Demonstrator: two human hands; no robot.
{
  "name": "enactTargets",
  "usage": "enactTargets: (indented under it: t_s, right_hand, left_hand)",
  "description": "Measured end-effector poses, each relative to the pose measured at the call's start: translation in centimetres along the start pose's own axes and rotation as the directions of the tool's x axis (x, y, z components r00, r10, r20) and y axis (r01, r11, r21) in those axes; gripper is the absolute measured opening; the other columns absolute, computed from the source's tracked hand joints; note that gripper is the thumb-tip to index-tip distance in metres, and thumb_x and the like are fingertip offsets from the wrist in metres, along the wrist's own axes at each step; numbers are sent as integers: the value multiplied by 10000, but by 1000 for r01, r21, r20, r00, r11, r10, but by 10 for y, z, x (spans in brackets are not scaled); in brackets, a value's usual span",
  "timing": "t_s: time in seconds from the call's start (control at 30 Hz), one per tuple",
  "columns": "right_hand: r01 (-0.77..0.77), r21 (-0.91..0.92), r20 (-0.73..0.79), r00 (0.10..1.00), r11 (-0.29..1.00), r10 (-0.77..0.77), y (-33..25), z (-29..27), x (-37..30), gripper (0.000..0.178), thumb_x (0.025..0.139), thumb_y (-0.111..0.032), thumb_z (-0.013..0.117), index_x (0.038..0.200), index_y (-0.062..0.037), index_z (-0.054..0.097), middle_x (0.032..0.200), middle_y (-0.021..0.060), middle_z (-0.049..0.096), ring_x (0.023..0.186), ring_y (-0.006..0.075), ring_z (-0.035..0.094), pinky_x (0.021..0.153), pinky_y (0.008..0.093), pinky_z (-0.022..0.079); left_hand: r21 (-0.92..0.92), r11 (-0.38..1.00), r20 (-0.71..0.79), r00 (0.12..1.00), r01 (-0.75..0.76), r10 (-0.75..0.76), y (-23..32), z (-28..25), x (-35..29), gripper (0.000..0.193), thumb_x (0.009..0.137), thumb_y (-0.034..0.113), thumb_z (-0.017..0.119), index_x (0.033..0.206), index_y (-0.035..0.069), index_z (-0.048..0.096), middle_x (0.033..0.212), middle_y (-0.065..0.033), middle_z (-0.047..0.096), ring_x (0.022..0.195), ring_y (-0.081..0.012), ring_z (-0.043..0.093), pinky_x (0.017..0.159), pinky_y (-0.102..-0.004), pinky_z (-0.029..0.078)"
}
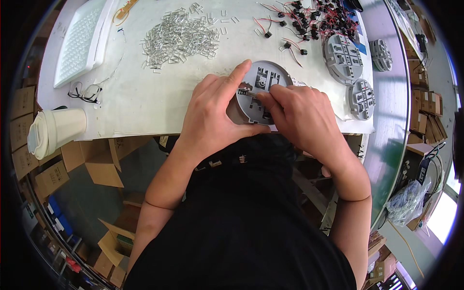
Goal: Assembling small components into a circular housing at a workbench.
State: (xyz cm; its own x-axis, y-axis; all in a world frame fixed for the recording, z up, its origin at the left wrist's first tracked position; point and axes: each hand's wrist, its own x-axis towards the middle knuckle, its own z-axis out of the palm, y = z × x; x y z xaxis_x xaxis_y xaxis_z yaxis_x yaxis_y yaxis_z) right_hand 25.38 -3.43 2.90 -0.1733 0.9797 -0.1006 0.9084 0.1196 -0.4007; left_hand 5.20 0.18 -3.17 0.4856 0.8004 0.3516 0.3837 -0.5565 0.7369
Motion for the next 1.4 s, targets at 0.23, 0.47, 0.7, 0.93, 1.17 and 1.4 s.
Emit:
enactTargets:
  t_s: [0.23,0.47,0.7,0.93,1.17,1.4]
  right_hand:
    - [6,25,-9,1000,1000,-6,1,1,2,385,1042,-282,675,754,-33,622,658,187,634,633,446,620,574,528,480]
    - [82,-41,-26,996,996,-83,-7,5,4,385,1036,-294,679,746,-44,649,633,200,635,608,449,631,560,520,502]
    - [143,-166,47,989,976,-137,-11,-10,7,388,1037,-299,670,744,-45,672,631,192,647,594,437,645,553,512,519]
    - [155,-205,6,988,966,-157,-22,-2,7,368,1038,-288,664,752,-57,689,632,185,651,597,421,657,557,506,524]
    - [177,-324,97,983,929,-154,-19,-3,7,267,1023,-281,663,843,-131,792,668,126,696,621,346,714,537,432,551]
    - [21,-99,114,993,995,-9,0,-29,4,303,1002,-320,710,872,-47,724,727,164,682,682,388,704,608,471,544]
  left_hand:
    - [4,1000,-10,1000,-5,5,1,2,1,1113,598,372,1030,1539,26,547,1004,-98,720,933,-288,665,919,-431,530]
    - [25,999,-26,999,-32,32,-5,10,-4,1102,604,388,1026,1527,15,554,991,-103,719,932,-290,669,906,-435,535]
    - [31,1000,-31,1000,-4,5,0,1,-9,1089,627,435,1017,1516,4,558,990,-104,720,931,-294,671,899,-438,538]
    - [27,999,-22,999,-22,23,-5,-2,-12,1076,640,457,1009,1509,2,565,998,-102,721,934,-297,670,903,-439,540]
    - [51,998,-15,999,-27,28,-9,-1,-13,1122,613,462,1011,1528,5,551,992,-104,720,948,-298,672,913,-442,540]
    - [-82,996,57,998,46,-41,10,-16,-10,944,731,257,956,1536,-6,538,1096,-132,722,979,-318,675,956,-431,540]
